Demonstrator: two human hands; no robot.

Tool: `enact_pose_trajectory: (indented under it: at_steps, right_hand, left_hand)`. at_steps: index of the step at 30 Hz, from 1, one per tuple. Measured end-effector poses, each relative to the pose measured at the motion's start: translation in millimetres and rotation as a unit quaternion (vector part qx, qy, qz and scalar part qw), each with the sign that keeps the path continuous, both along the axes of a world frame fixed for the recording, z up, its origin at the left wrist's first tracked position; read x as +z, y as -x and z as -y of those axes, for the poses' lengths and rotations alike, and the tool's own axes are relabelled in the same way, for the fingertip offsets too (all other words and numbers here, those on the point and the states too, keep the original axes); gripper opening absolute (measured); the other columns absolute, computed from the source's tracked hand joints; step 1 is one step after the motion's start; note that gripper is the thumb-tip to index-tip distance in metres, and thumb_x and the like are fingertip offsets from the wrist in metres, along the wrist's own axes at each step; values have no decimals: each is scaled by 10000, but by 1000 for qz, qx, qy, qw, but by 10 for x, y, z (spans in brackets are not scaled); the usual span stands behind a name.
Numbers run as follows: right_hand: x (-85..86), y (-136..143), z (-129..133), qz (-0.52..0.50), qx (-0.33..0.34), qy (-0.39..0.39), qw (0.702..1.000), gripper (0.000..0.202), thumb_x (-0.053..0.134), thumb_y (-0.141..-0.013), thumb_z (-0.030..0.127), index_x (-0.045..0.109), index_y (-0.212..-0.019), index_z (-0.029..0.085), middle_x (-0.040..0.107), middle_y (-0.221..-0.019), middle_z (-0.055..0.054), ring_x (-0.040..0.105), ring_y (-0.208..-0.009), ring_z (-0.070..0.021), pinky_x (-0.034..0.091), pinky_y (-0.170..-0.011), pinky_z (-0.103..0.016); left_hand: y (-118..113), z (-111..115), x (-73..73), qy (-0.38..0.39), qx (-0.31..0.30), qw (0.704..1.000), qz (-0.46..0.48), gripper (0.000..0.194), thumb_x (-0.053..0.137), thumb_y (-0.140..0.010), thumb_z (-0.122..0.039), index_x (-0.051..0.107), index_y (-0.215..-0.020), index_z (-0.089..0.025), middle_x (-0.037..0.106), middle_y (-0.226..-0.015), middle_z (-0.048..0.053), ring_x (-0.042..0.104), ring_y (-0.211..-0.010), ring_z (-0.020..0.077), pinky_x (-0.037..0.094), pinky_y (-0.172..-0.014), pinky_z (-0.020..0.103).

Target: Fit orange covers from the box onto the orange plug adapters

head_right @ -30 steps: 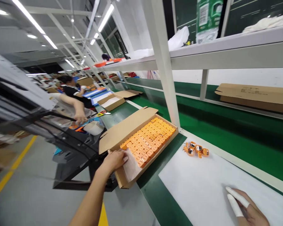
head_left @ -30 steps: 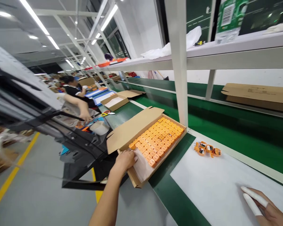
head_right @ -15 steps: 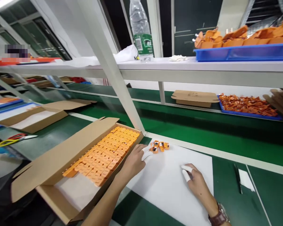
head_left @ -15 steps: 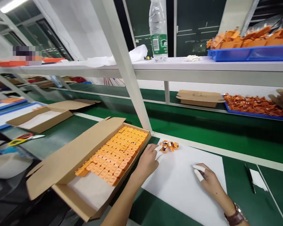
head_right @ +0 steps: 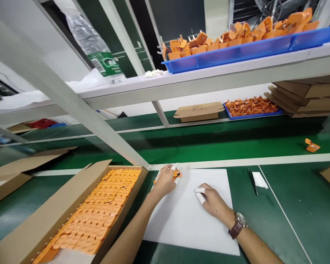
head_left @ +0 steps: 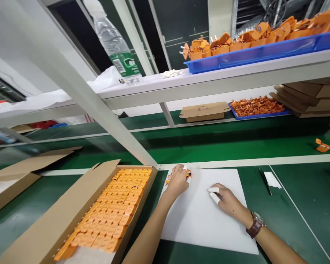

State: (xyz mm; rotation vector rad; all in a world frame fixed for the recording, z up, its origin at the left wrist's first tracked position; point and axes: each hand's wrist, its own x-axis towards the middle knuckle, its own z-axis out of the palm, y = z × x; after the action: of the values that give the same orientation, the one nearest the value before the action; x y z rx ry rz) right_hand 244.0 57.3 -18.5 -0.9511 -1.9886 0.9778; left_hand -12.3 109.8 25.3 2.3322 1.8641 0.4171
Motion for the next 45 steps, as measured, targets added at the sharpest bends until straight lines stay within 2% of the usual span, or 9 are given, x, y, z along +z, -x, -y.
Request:
enact_pose_trajectory:
  at_steps: [12,16,19,23,26,28,34,40,45]
  right_hand:
    - [-131,28,-6,-43,-54,24,997,513,631,-914,224,513,-1411,268,616,-1256,-94,649,-877,-190,590,-816,-379]
    - [-203,37,-33,-69,-114,23,991,507,628,-906,229,528,-1403,240,659,-1176,-93,644,-872,-199,582,-839,-414]
    - [-232,69,-17,-103,-143,13,984,509,617,-910,218,508,-1407,244,643,-1186,-94,650,-931,-208,577,-879,-427]
    - [-131,132,90,-112,-144,-59,981,610,637,-886,162,431,-1448,279,585,-1230,-104,619,-1082,-238,559,-922,-424]
    - [2,167,163,-79,-78,-103,989,582,670,-884,150,490,-1420,287,590,-1197,-102,603,-1097,-247,547,-931,-426]
    - [65,180,169,-104,-45,-96,989,503,676,-905,176,545,-1377,289,603,-1175,-95,614,-1071,-238,545,-924,-414]
    - [27,163,76,-222,-37,109,968,226,638,-961,257,700,-1178,277,680,-1002,-49,667,-904,-188,560,-819,-351]
    - [-15,173,78,-251,-16,168,953,296,764,-866,239,723,-1153,297,693,-1038,-29,688,-904,-168,580,-848,-336]
    - [16,186,71,-239,-52,183,952,190,755,-872,250,747,-1060,273,710,-1048,-30,711,-919,-172,609,-838,-319]
  left_hand:
    - [-467,361,-100,-7,-257,960,111,667,514,-843,27,456,-1453,-237,627,-1254,125,564,-1212,286,531,-998,447]
    - [-458,515,-141,-112,-198,945,234,505,557,-928,-95,517,-1405,-255,654,-1209,116,636,-1110,254,555,-945,417]
    - [-461,661,-145,-24,-101,930,352,272,608,-952,-271,674,-1215,-244,709,-1084,94,693,-894,218,588,-818,363]
    - [-604,784,-133,270,-43,786,555,394,570,-963,-465,694,-1218,-191,738,-1112,122,723,-929,267,614,-768,371]
    - [-705,774,-136,285,-14,693,662,423,573,-959,-486,704,-1195,-159,740,-1109,130,730,-919,275,609,-807,402]
    - [-706,751,-158,234,-9,714,660,364,600,-954,-442,722,-1154,-163,753,-1040,112,730,-906,264,606,-826,399]
    - [-522,759,-327,-99,-137,896,411,287,585,-936,-113,697,-1180,-214,685,-1167,116,692,-1048,227,606,-871,345]
    - [-467,794,-516,-177,-110,924,321,392,554,-907,-8,654,-1228,-210,618,-1307,140,686,-1125,221,617,-939,344]
    - [-518,802,-480,-92,-53,908,406,323,576,-918,-103,703,-1179,-244,672,-1262,101,694,-1133,236,629,-932,361]
